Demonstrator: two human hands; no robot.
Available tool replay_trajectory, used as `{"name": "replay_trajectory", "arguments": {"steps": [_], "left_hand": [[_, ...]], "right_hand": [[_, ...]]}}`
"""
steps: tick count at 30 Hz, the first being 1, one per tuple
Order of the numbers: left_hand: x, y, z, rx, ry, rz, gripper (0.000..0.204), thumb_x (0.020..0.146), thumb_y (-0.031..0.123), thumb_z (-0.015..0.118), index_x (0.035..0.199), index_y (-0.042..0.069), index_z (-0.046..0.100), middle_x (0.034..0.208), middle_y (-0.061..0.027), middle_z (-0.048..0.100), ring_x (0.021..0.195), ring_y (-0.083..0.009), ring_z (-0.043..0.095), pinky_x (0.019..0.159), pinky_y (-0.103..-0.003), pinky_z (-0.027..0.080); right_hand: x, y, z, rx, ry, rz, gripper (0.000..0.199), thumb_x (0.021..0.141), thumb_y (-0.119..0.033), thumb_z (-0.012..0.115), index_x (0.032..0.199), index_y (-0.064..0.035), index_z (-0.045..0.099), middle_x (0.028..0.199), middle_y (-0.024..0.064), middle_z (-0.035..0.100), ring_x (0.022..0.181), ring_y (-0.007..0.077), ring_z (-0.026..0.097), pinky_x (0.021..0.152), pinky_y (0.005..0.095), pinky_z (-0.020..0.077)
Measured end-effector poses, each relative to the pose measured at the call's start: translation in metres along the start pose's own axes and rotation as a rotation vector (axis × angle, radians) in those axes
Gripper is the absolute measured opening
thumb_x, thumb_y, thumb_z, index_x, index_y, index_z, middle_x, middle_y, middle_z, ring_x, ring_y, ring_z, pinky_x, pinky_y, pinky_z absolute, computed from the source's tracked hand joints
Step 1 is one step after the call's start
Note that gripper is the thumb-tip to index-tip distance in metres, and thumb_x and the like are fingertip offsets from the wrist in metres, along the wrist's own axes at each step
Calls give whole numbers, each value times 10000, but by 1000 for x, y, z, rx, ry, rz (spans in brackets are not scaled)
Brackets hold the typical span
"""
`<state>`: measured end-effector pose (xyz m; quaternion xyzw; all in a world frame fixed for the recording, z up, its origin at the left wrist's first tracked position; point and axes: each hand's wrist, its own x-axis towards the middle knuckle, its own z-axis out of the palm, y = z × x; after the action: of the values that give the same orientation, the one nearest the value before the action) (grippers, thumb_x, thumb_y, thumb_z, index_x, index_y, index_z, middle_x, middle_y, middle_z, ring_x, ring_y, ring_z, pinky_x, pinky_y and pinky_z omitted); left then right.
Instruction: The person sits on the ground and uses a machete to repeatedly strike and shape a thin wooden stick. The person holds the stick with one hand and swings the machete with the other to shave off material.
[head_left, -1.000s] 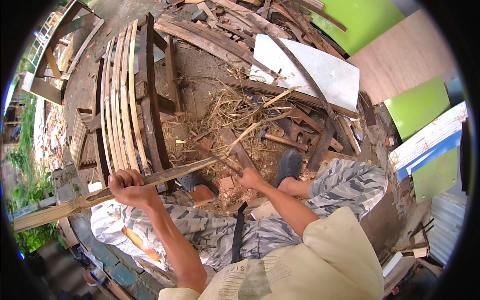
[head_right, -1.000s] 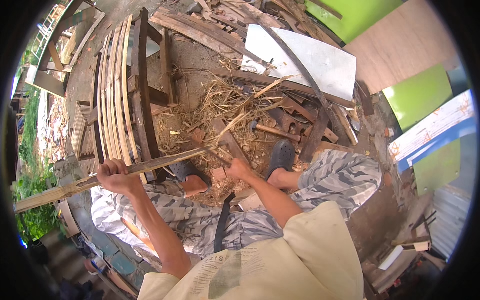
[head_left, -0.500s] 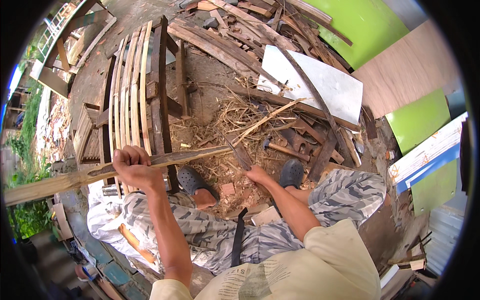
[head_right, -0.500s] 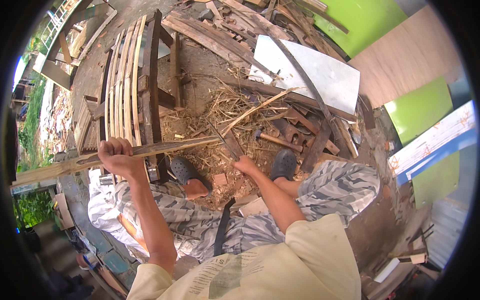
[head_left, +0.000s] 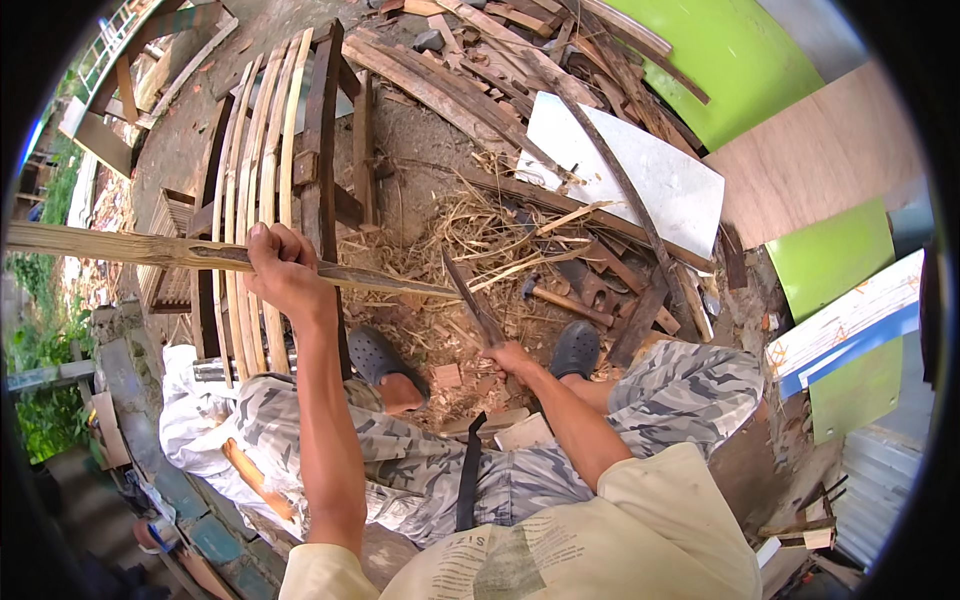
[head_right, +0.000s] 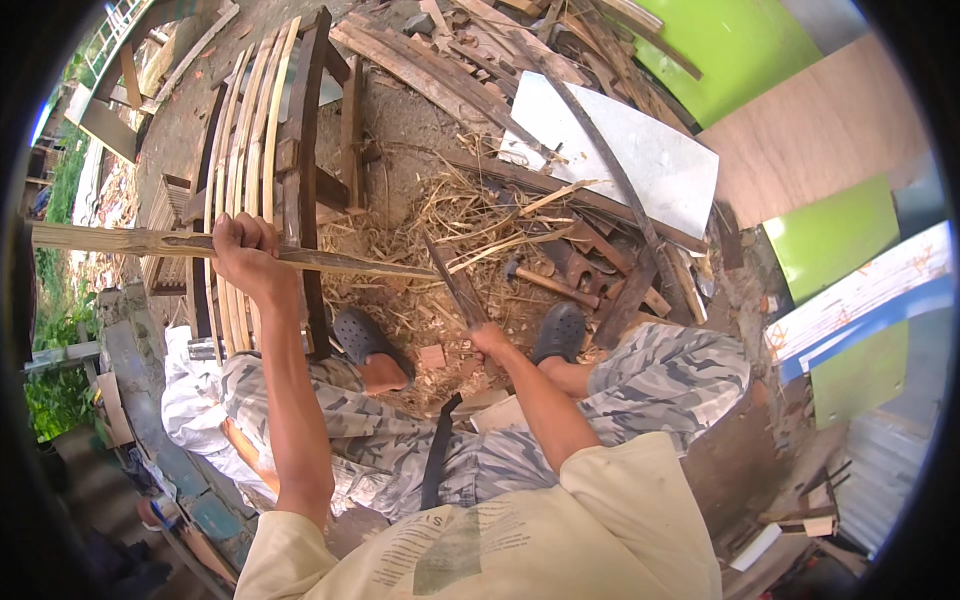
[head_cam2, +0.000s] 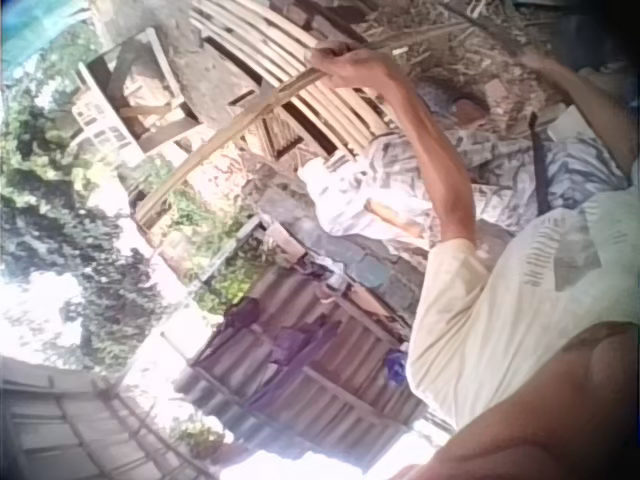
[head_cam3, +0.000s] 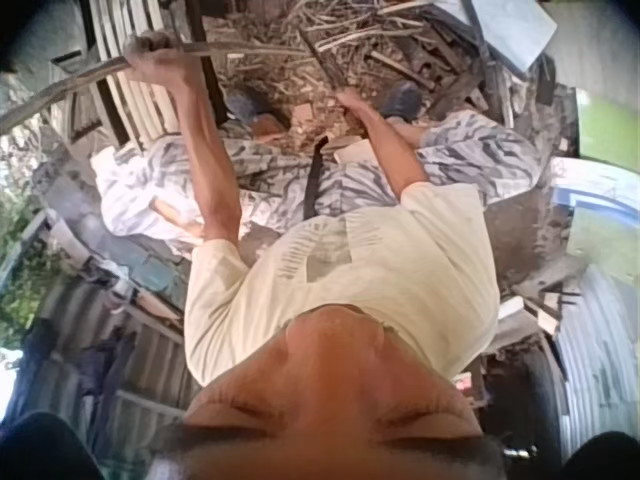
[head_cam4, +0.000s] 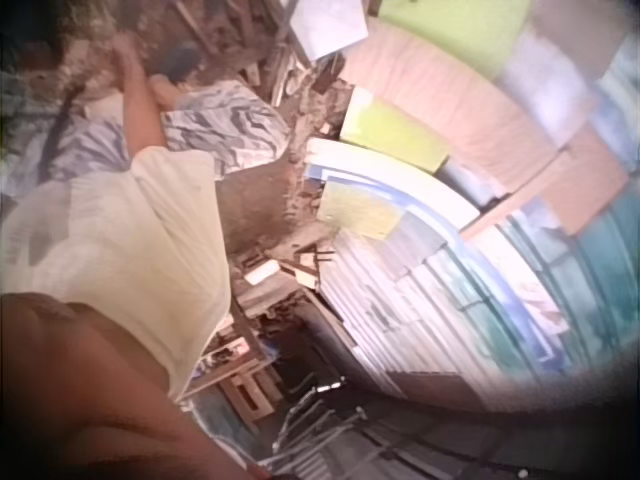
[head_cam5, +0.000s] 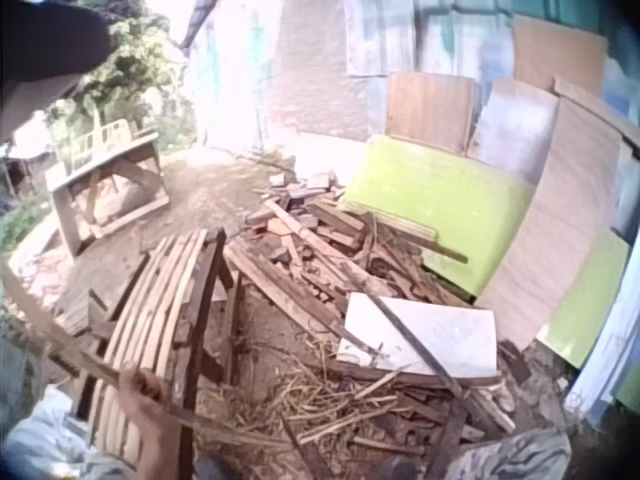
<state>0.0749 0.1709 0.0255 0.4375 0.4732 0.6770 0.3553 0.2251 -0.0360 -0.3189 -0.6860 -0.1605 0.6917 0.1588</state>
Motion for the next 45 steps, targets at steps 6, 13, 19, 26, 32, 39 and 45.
{"name": "replay_trajectory", "arguments": {"steps": [6,13,19,26,32,39,45], "left_hand": [[8,-4,-7,20,54,2,397,983,226,376,617,134,252,530,19,249,443,-82,241,419,-263,162],[6,-2,-2,47,90,-47,404,990,256,367,623,136,252,544,22,232,458,-86,220,435,-275,156],[4,-2,-17,59,112,-2,406,988,265,336,622,154,202,545,24,197,460,-91,212,432,-267,170],[5,-7,-26,72,137,-20,400,984,262,309,616,151,195,538,12,195,455,-97,212,416,-270,171],[0,-3,-35,73,138,-54,399,978,279,291,612,153,195,523,8,205,448,-100,207,409,-270,168],[2,-10,-31,98,131,20,406,977,283,310,611,149,197,536,12,193,448,-99,212,413,-270,167],[4,-6,-31,30,147,-46,396,975,264,303,612,148,198,535,13,192,442,-100,214,416,-272,163]], "right_hand": [[-54,-47,30,-356,297,-394,275,804,-180,613,949,48,663,753,256,655,677,381,664,629,452,498],[-55,-59,22,-350,321,-390,285,796,-164,621,980,47,677,765,267,665,776,414,677,728,475,517],[-32,-24,20,-361,311,-168,296,775,-162,632,964,61,681,873,287,676,847,429,675,777,495,519],[-97,-87,53,-313,297,-679,241,771,-160,664,883,53,644,732,299,630,759,479,640,729,467,507],[-37,-17,5,-536,351,-86,217,779,-147,618,885,17,713,838,234,696,797,361,697,715,456,543],[-85,-68,51,-400,328,-708,260,750,-152,636,927,34,673,850,275,668,793,469,655,709,506,525],[-33,-2,-6,-490,356,-50,310,777,-174,645,1018,15,692,970,257,684,926,399,675,768,466,539]]}}
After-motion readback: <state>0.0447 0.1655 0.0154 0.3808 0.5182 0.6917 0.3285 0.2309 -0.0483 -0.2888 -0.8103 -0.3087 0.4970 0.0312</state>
